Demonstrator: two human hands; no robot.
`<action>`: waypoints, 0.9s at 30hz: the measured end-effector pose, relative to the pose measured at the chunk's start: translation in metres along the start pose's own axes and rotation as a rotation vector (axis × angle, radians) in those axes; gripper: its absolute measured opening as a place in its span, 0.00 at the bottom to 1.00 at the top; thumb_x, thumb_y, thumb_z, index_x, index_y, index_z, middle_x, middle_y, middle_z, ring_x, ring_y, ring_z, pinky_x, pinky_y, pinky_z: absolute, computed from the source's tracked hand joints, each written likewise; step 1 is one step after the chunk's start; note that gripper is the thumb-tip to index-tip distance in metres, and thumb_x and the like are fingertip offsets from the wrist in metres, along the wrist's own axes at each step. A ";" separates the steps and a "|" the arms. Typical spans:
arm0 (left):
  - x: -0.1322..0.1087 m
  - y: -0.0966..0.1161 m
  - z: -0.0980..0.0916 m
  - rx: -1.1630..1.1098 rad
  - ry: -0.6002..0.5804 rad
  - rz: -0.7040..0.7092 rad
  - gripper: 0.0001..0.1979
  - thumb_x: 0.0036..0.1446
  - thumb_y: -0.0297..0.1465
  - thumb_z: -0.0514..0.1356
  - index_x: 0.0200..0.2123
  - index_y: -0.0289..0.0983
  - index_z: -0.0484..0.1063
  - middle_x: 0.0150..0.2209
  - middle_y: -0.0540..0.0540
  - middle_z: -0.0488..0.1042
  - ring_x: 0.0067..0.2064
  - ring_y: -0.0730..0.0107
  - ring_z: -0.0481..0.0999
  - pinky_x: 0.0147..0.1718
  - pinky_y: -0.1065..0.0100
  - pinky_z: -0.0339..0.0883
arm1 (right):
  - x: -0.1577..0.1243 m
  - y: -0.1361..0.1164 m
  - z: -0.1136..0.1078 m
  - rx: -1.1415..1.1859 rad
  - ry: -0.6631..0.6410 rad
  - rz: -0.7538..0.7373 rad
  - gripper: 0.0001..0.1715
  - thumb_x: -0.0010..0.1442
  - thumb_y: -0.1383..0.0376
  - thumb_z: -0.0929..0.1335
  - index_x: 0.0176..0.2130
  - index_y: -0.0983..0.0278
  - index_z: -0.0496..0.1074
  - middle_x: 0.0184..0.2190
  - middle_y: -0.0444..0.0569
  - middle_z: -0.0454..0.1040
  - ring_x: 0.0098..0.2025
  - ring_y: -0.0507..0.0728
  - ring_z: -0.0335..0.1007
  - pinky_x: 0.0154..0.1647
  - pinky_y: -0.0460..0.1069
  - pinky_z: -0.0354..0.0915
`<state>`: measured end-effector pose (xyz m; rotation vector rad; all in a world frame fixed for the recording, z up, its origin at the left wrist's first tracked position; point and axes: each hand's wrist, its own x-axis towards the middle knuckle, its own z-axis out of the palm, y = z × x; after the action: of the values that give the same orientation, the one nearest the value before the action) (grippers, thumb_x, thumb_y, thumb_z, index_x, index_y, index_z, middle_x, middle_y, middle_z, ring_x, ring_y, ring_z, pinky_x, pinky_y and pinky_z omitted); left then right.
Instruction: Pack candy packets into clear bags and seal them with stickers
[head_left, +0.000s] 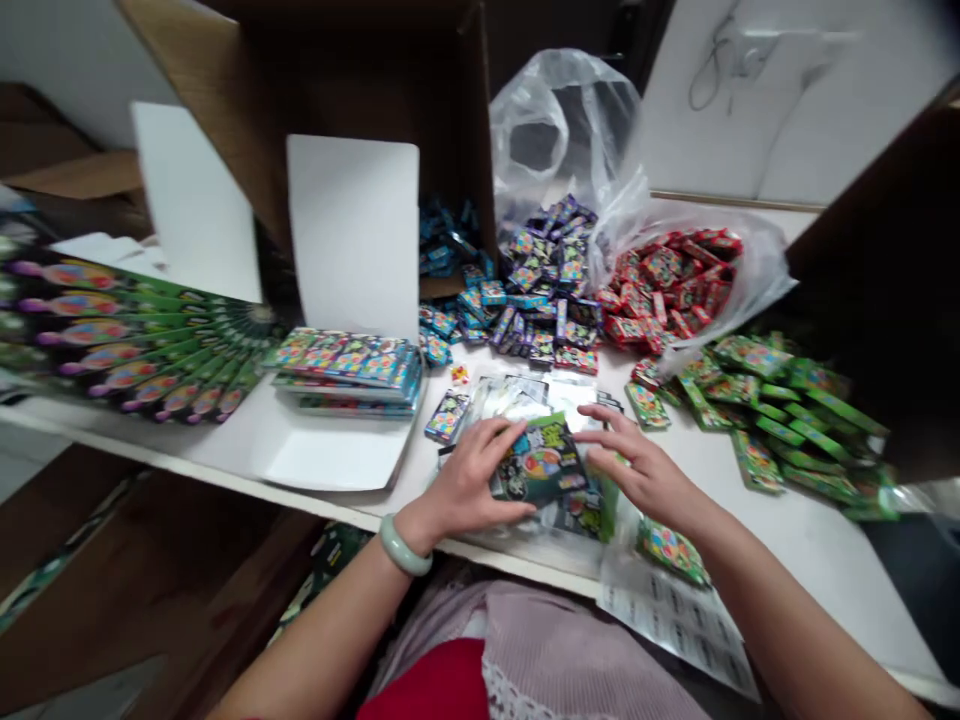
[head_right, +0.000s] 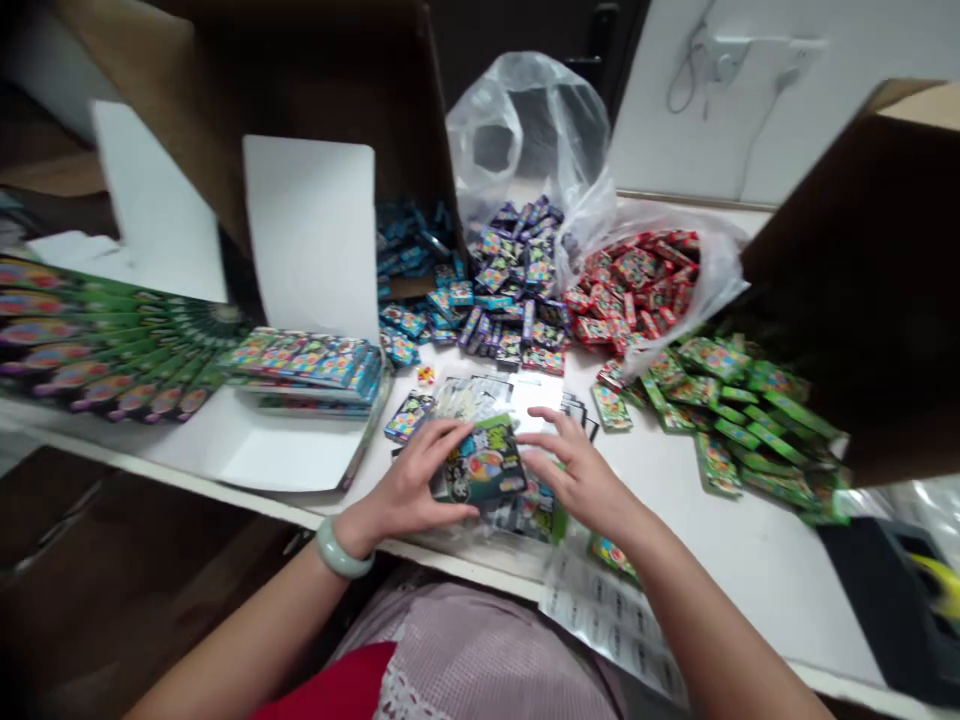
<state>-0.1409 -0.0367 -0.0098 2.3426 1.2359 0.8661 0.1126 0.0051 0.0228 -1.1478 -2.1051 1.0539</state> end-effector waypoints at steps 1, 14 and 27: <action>-0.001 0.000 -0.001 -0.023 -0.004 0.011 0.51 0.46 0.46 0.69 0.67 0.42 0.47 0.57 0.37 0.62 0.58 0.47 0.64 0.57 0.47 0.62 | -0.001 0.000 -0.001 0.016 -0.085 -0.017 0.17 0.64 0.53 0.64 0.41 0.58 0.78 0.63 0.54 0.60 0.65 0.66 0.54 0.63 0.64 0.56; -0.036 -0.001 -0.036 -0.201 0.147 -0.030 0.53 0.44 0.53 0.67 0.67 0.42 0.47 0.57 0.35 0.60 0.58 0.45 0.65 0.56 0.47 0.64 | 0.212 -0.027 0.103 -0.186 -0.150 -0.233 0.22 0.55 0.73 0.69 0.51 0.65 0.70 0.53 0.58 0.73 0.57 0.61 0.66 0.60 0.59 0.59; -0.046 -0.020 -0.043 -0.148 0.135 -0.134 0.50 0.47 0.49 0.67 0.68 0.44 0.46 0.59 0.36 0.59 0.59 0.43 0.63 0.59 0.45 0.62 | 0.191 0.005 0.077 0.318 0.027 0.150 0.16 0.61 0.57 0.62 0.43 0.63 0.71 0.35 0.51 0.76 0.34 0.55 0.74 0.33 0.52 0.74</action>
<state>-0.2011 -0.0626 -0.0044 2.0903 1.3170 1.0462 -0.0384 0.1414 -0.0105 -1.1636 -1.7705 1.3765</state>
